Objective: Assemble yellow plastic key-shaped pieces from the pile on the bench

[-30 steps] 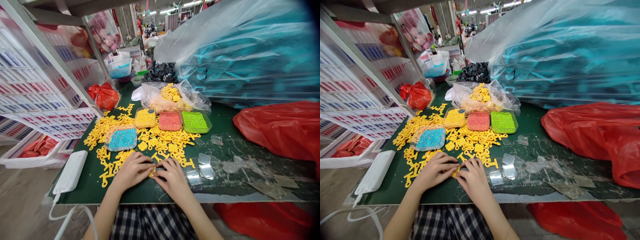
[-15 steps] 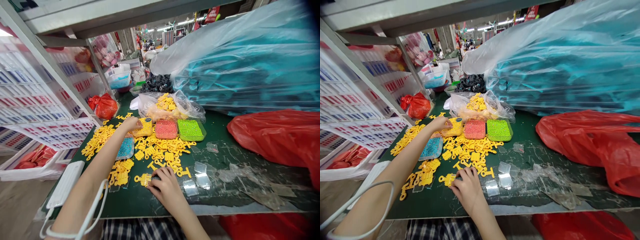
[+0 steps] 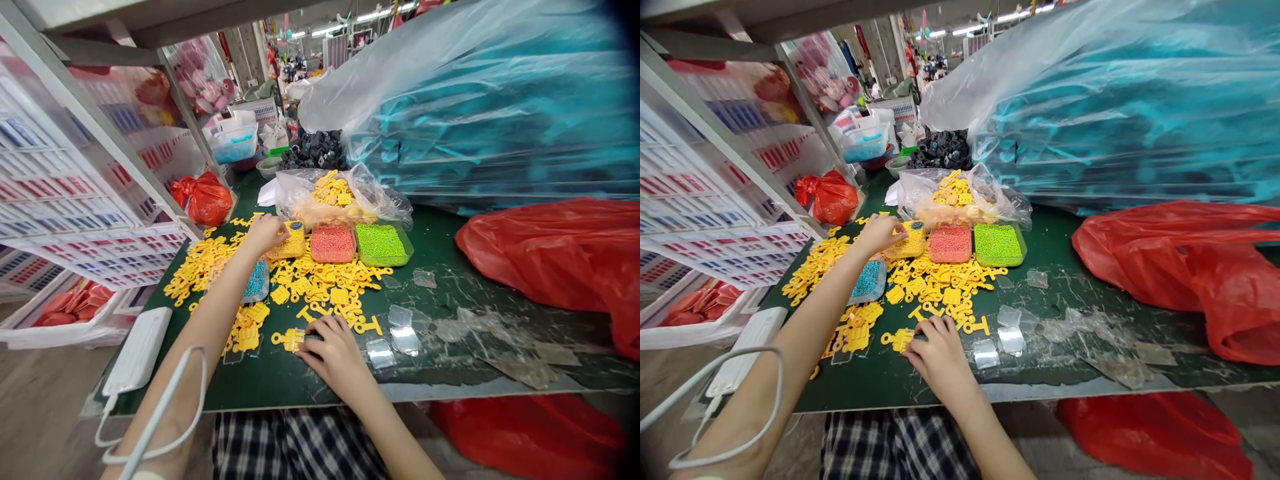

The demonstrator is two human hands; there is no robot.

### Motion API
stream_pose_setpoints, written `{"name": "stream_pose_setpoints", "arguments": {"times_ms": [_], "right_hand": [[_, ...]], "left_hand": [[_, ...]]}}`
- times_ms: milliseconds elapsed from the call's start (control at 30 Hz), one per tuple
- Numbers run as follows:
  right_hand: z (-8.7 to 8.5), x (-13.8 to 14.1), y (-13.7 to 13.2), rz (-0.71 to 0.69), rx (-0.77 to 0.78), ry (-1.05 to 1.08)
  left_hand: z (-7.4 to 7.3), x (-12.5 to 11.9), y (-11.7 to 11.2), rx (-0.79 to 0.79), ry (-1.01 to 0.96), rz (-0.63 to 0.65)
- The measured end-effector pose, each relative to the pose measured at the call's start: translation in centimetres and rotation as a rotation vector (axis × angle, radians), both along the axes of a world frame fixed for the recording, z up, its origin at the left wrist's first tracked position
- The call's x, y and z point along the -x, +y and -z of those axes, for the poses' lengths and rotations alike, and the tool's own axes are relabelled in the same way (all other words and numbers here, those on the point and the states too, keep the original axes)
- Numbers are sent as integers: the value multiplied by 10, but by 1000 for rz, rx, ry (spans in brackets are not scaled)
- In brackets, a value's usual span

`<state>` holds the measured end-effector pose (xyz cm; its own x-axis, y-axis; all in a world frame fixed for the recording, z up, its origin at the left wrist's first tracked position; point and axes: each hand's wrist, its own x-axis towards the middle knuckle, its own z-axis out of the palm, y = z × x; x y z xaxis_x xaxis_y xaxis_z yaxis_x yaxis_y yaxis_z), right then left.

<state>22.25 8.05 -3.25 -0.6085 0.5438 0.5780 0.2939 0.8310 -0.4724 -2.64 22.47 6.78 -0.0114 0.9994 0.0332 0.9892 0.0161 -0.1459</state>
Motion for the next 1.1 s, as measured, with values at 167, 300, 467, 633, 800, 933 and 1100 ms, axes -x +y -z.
{"name": "stream_pose_setpoints", "arguments": {"times_ms": [167, 300, 467, 633, 800, 933, 1100], "right_hand": [[-1, 0, -2, 12, -9, -22], [-3, 0, -1, 16, -8, -49], [-5, -1, -1, 4, 5, -47], [-5, -1, -1, 5, 10, 1], [-3, -1, -2, 20, -33, 11], [-3, -3, -4, 71, -33, -1], [-3, -3, -5, 112, -22, -16]], "left_hand": [[4, 0, -1, 23, -2, -86], [8, -2, 8, 63, -8, -103], [1, -3, 11, 45, -14, -107], [-14, -16, -16, -68, -74, -87], [-15, -54, -92, -250, -358, 87], [12, -79, -160, -201, -616, 130], [53, -83, -206, -102, -672, 117]]}}
